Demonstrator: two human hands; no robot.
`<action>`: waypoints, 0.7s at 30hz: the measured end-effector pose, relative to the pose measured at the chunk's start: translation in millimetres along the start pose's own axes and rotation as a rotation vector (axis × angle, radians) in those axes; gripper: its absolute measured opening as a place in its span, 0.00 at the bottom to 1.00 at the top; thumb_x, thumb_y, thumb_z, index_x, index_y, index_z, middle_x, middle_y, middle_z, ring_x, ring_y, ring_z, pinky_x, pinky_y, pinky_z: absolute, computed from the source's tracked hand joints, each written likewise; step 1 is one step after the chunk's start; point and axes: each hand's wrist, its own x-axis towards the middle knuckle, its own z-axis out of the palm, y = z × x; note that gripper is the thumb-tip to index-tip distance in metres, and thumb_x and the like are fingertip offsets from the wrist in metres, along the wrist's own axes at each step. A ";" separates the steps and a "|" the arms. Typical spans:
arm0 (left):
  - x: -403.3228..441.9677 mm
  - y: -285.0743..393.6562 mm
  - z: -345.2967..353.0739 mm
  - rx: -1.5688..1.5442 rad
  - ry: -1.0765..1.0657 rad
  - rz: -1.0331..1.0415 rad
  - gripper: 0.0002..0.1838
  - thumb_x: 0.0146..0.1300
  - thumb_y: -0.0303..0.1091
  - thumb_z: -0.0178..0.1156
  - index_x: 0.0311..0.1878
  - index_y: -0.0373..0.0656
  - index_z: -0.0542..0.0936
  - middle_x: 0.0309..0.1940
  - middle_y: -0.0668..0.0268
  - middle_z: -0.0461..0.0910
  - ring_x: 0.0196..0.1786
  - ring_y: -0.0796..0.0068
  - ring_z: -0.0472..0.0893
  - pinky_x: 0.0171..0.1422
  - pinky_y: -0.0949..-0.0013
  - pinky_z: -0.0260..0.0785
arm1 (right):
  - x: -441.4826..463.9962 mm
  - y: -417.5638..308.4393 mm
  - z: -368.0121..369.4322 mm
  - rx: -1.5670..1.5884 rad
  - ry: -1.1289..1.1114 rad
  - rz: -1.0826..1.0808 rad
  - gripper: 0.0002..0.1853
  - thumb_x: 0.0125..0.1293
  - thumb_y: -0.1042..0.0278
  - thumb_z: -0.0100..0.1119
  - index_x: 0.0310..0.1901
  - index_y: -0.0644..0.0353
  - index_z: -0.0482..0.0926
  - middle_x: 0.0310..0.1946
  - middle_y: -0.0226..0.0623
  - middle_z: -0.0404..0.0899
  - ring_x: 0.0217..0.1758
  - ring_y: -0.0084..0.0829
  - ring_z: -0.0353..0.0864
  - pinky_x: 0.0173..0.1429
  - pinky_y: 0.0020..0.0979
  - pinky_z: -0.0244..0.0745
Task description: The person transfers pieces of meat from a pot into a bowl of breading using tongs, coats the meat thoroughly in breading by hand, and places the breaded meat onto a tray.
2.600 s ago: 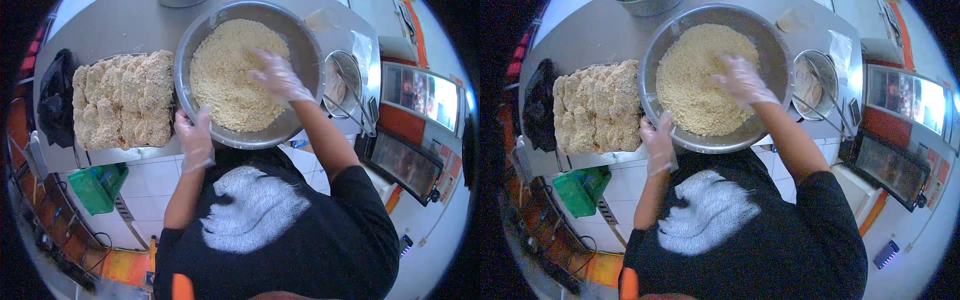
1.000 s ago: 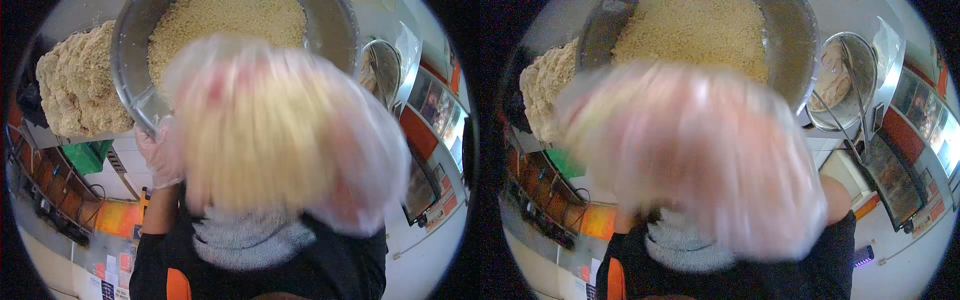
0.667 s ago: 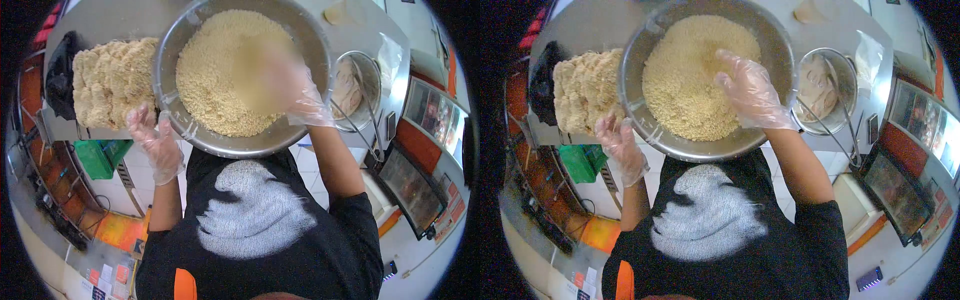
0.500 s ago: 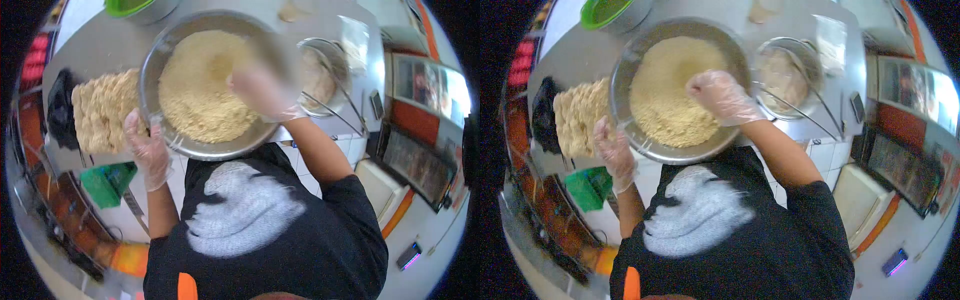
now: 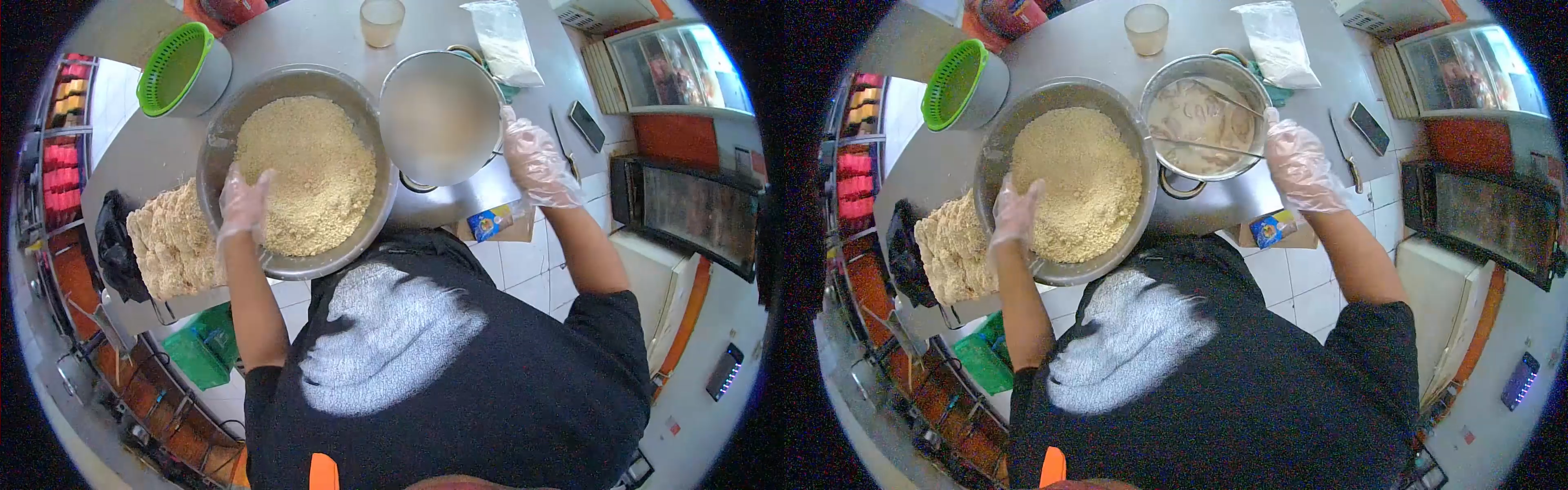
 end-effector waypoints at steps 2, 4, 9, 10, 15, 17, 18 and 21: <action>23.1 -11.5 11.3 -0.022 -0.013 -0.082 0.42 0.69 0.53 0.66 0.77 0.35 0.67 0.67 0.38 0.77 0.70 0.39 0.76 0.75 0.52 0.69 | -9.6 24.9 -1.3 0.105 0.169 -0.093 0.18 0.74 0.75 0.52 0.63 0.65 0.76 0.45 0.51 0.86 0.45 0.48 0.89 0.45 0.45 0.83; 30.2 -13.7 16.8 0.082 -0.028 -0.045 0.41 0.69 0.53 0.65 0.77 0.36 0.68 0.64 0.38 0.80 0.68 0.39 0.79 0.74 0.51 0.70 | -13.9 45.4 -17.7 0.210 0.184 -0.133 0.14 0.75 0.69 0.56 0.56 0.64 0.79 0.42 0.51 0.86 0.45 0.49 0.88 0.46 0.47 0.83; 27.8 -15.9 41.8 0.507 -0.328 0.002 0.32 0.74 0.57 0.55 0.62 0.35 0.82 0.60 0.41 0.83 0.64 0.40 0.82 0.70 0.48 0.73 | -30.1 50.7 -64.5 0.239 0.087 -0.117 0.23 0.68 0.59 0.69 0.60 0.61 0.79 0.47 0.49 0.86 0.55 0.52 0.86 0.61 0.48 0.79; 20.5 -4.7 36.8 0.614 -0.441 0.045 0.32 0.75 0.57 0.53 0.59 0.34 0.85 0.60 0.41 0.83 0.63 0.40 0.82 0.69 0.47 0.73 | -29.4 50.0 -60.5 0.224 0.149 -0.164 0.25 0.68 0.59 0.69 0.62 0.62 0.79 0.49 0.50 0.86 0.55 0.52 0.86 0.60 0.47 0.79; -7.7 -21.4 54.3 0.437 -0.407 0.066 0.35 0.76 0.60 0.51 0.56 0.32 0.85 0.58 0.40 0.83 0.64 0.39 0.81 0.68 0.46 0.73 | -8.3 26.4 -18.1 0.186 0.231 -0.302 0.17 0.72 0.69 0.58 0.60 0.61 0.79 0.47 0.47 0.85 0.50 0.50 0.86 0.54 0.48 0.80; -21.1 -5.2 45.4 0.416 -0.394 -0.033 0.35 0.75 0.61 0.53 0.57 0.32 0.85 0.59 0.40 0.82 0.64 0.38 0.81 0.68 0.47 0.72 | -3.3 9.6 -3.9 0.237 0.354 -0.373 0.12 0.74 0.74 0.51 0.54 0.61 0.81 0.39 0.46 0.83 0.42 0.48 0.85 0.48 0.49 0.80; -26.3 -2.0 43.3 0.395 -0.377 -0.045 0.35 0.74 0.61 0.54 0.58 0.32 0.84 0.59 0.39 0.82 0.64 0.39 0.81 0.69 0.47 0.72 | -4.4 5.6 2.0 0.251 0.342 -0.363 0.12 0.74 0.74 0.51 0.54 0.61 0.81 0.38 0.47 0.84 0.42 0.48 0.86 0.48 0.49 0.80; -43.5 4.8 32.4 0.321 -0.333 -0.052 0.36 0.72 0.61 0.58 0.60 0.33 0.83 0.59 0.40 0.83 0.64 0.41 0.82 0.68 0.49 0.72 | -10.1 -5.1 1.9 0.318 0.250 -0.272 0.13 0.75 0.74 0.50 0.54 0.63 0.81 0.38 0.50 0.85 0.43 0.48 0.87 0.48 0.50 0.80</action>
